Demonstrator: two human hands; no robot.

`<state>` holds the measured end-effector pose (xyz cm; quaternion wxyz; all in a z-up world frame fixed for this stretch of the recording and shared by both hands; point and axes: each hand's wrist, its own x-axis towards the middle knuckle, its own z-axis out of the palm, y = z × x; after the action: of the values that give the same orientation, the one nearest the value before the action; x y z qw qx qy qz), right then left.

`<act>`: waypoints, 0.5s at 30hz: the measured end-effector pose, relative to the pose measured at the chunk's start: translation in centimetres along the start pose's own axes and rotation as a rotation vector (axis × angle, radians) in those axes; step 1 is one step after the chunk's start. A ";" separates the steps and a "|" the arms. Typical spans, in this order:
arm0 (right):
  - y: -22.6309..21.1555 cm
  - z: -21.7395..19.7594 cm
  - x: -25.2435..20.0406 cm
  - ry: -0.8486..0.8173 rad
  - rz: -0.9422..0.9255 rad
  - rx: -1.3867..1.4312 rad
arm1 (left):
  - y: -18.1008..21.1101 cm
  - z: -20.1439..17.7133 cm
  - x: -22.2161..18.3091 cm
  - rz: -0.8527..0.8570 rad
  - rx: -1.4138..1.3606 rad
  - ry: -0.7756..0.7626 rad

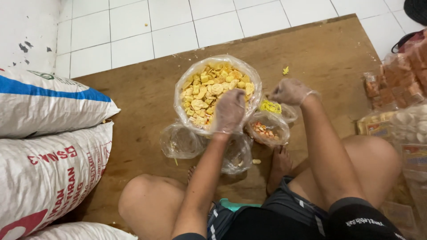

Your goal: Packaging chips from a large bag into smaller individual bags by hand.

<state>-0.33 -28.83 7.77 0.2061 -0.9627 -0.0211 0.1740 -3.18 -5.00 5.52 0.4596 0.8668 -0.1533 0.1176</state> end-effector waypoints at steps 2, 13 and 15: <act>2.7 2.6 2.1 -0.194 0.158 -0.243 | -1.8 -1.5 0.7 -0.045 0.116 0.102; 2.9 3.9 4.4 -0.172 -0.034 -0.492 | -8.8 -4.3 -0.1 -0.246 -0.145 0.321; 0.2 3.2 3.7 0.010 0.048 -0.170 | -9.0 -4.3 -0.2 -0.285 -0.406 0.337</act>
<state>2.04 -27.33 3.75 0.1194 -0.9779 -0.0115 0.1715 -0.26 3.32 1.00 0.6543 0.7384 0.0282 0.1609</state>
